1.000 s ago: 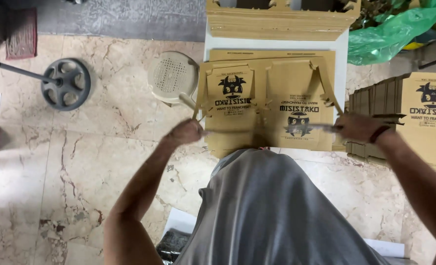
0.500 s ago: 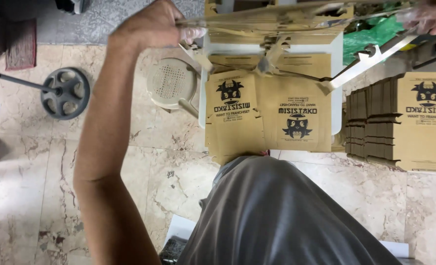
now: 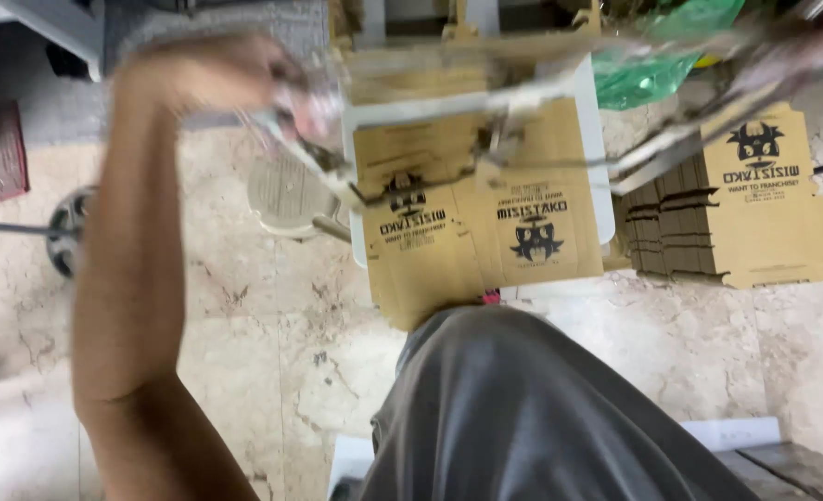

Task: The person repeatedly cuts flat cardboard sheets with shears, removes the cut pieces, and places them into a green bin. The person handles multiple cardboard sheets one at a time, cutting along pre-scored lines and discarding the cutouts.

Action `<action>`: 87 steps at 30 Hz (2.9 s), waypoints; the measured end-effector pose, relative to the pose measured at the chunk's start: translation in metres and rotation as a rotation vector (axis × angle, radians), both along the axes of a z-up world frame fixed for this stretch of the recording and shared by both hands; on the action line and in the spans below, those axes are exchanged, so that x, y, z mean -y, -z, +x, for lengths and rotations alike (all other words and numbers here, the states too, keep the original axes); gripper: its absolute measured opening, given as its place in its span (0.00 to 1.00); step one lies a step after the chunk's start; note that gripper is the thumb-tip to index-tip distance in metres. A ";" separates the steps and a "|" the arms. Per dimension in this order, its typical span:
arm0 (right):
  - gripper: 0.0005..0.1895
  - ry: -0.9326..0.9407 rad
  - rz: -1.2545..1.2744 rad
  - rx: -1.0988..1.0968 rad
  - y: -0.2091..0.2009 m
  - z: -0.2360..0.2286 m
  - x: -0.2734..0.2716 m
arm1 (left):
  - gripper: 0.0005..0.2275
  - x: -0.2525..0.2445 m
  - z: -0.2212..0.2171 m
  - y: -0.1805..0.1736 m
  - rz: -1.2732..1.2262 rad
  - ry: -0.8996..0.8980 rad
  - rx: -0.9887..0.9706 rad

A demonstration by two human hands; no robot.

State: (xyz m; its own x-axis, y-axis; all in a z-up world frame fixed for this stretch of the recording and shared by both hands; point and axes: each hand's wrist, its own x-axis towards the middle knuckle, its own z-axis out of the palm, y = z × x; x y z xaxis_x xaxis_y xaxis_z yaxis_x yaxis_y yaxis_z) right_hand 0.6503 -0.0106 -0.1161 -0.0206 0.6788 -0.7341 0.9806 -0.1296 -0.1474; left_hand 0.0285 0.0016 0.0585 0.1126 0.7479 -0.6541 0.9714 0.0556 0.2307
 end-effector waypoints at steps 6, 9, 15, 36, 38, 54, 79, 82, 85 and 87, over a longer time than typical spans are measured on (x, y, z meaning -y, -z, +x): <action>0.28 -0.008 0.002 -0.013 -0.002 -0.114 -0.020 | 0.09 -0.020 -0.016 0.102 -0.257 0.024 0.049; 0.14 0.146 -0.039 -0.107 0.020 -0.102 -0.011 | 0.09 -0.022 -0.023 0.119 -0.183 0.111 0.123; 0.24 0.106 -0.096 -0.072 0.027 -0.092 0.000 | 0.07 -0.028 -0.034 0.153 -0.229 0.063 0.207; 0.33 0.046 0.006 -0.220 -0.129 -0.168 0.002 | 0.17 -0.045 -0.053 0.133 -0.146 -0.049 0.237; 0.32 -0.045 -0.017 -0.422 -0.131 -0.149 -0.012 | 0.14 -0.043 -0.044 0.119 -0.235 -0.037 0.290; 0.37 0.182 -0.044 0.248 -0.275 -0.275 0.030 | 0.48 -0.074 0.048 0.144 -0.147 0.404 1.023; 0.46 0.277 -0.098 0.288 -0.266 -0.299 0.046 | 0.11 -0.056 0.172 0.139 -0.624 0.558 1.550; 0.45 0.287 -0.103 0.273 -0.257 -0.292 0.043 | 0.13 -0.057 0.164 0.136 -0.549 0.591 1.487; 0.46 0.284 -0.085 0.290 -0.254 -0.290 0.044 | 0.11 -0.056 0.161 0.130 -0.531 0.711 1.446; 0.47 0.268 -0.073 0.343 -0.259 -0.263 0.059 | 0.08 -0.055 0.162 0.137 -0.534 0.769 1.453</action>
State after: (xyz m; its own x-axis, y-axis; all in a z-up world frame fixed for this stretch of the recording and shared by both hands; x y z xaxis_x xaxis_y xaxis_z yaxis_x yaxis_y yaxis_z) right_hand 0.3875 -0.0698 0.1425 0.4021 0.5735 -0.7137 0.9016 -0.3836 0.1997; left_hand 0.1904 0.0565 -0.0780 0.9872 -0.0040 0.1594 -0.1587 0.0717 0.9847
